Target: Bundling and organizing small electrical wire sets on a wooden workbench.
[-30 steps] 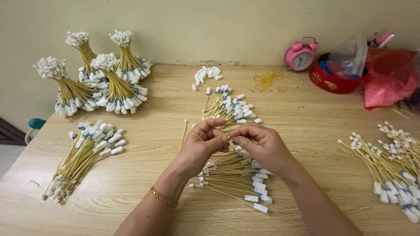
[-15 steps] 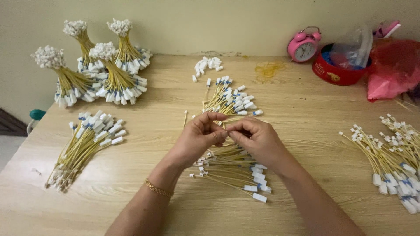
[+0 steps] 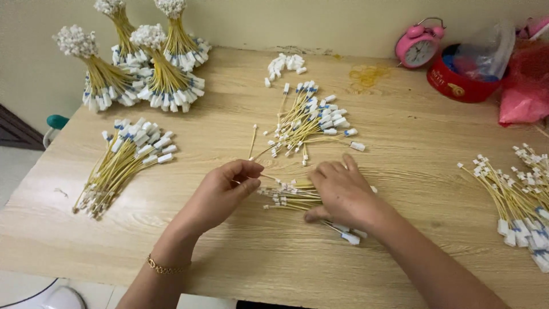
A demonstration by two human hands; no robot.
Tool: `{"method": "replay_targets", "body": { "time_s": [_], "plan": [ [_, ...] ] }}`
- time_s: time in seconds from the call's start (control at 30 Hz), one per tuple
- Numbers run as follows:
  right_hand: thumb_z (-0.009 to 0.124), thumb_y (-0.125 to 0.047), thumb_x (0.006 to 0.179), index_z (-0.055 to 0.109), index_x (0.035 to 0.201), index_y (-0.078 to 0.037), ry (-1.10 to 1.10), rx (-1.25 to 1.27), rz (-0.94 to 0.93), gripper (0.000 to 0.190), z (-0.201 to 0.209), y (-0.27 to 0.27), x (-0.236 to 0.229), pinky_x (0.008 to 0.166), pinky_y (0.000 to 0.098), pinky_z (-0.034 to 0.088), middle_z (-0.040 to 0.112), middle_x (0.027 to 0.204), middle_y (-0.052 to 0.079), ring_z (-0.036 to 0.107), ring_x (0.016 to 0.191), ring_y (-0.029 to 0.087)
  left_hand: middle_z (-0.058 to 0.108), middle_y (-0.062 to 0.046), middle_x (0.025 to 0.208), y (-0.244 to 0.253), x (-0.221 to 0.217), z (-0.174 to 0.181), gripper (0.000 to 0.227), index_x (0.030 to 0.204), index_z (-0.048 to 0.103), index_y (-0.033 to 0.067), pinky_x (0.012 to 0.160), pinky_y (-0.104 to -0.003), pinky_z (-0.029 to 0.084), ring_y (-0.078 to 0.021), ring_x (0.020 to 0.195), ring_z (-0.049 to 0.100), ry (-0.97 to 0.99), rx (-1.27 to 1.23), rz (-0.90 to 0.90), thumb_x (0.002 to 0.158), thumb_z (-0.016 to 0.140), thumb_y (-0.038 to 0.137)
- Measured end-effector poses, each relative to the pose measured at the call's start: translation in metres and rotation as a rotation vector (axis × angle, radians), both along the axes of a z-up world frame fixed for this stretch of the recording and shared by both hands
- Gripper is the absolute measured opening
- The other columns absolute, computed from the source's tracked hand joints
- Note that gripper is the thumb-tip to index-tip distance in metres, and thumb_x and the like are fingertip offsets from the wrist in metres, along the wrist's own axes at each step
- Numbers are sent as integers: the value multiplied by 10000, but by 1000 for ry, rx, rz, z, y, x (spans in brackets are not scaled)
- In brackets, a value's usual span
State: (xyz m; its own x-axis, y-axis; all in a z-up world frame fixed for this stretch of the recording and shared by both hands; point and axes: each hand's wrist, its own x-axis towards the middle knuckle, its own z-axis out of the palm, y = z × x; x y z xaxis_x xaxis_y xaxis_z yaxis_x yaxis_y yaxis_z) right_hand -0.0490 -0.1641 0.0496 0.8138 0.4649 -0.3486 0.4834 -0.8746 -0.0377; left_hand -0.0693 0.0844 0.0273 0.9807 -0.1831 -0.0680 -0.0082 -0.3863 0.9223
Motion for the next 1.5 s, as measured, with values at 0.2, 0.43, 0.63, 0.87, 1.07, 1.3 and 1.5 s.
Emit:
{"method": "replay_targets", "body": {
  "time_s": [0.2, 0.43, 0.63, 0.87, 1.07, 1.3, 1.5],
  "plan": [
    [689, -237, 895, 656, 1049, -71, -23, 0, 92, 229, -13, -8, 5, 983, 433, 493, 667, 1024, 93, 627, 1058, 264, 721, -23, 916, -5, -20, 13, 294, 1203, 728, 71, 716, -269, 552, -94, 780, 584, 78, -8, 39, 936, 692, 188],
    [637, -236, 924, 598, 1074, -86, -1, 157, -87, 216, -16, -37, 10, 822, 413, 544, 663, 928, 98, 636, 877, 257, 768, -11, 1030, -16, -36, 12, 304, 1224, 696, 82, 819, -267, 591, -94, 910, 688, 11, -96, -27, 933, 684, 166],
    [561, -176, 988, 539, 1197, -52, -11, 1269, -366, 243, -63, -104, 46, 770, 337, 574, 643, 859, 33, 629, 803, 139, 798, -15, 1047, -30, -38, 1, 324, 1218, 705, 102, 870, -281, 603, -110, 982, 742, 42, -93, -33, 897, 709, 148],
    [656, -250, 1010, 694, 1128, -40, -199, 1640, -450, 244, -37, -92, 28, 813, 318, 587, 722, 916, 42, 696, 898, 136, 788, -23, 1033, -47, -38, -8, 324, 1218, 703, 93, 875, -287, 598, -114, 971, 731, 16, -187, -136, 896, 721, 128],
    [687, -186, 959, 718, 1104, -29, -207, 1548, -485, 216, -60, -83, 28, 837, 316, 604, 765, 1013, 52, 718, 963, 139, 790, -20, 1039, -54, -38, -1, 332, 1232, 694, 98, 898, -289, 597, -113, 992, 733, 51, -180, -153, 903, 714, 138],
    [657, -193, 992, 704, 1142, -28, -193, 1562, -471, 228, -52, -75, 29, 805, 294, 596, 764, 991, 73, 716, 923, 137, 720, -52, 1250, -68, -15, 82, 552, 1437, 534, 136, 908, -346, 569, -162, 1174, 681, -235, 76, -19, 919, 672, 264],
    [654, -224, 1006, 670, 1115, -20, 5, 1394, -476, 231, -39, -62, 18, 713, 318, 568, 691, 874, 53, 660, 817, 148, 500, -181, 1561, -110, 29, 128, 666, 1536, 470, 86, 1208, -515, 297, -351, 1487, 391, -918, 265, -218, 1033, 489, 521]
  ]
}}
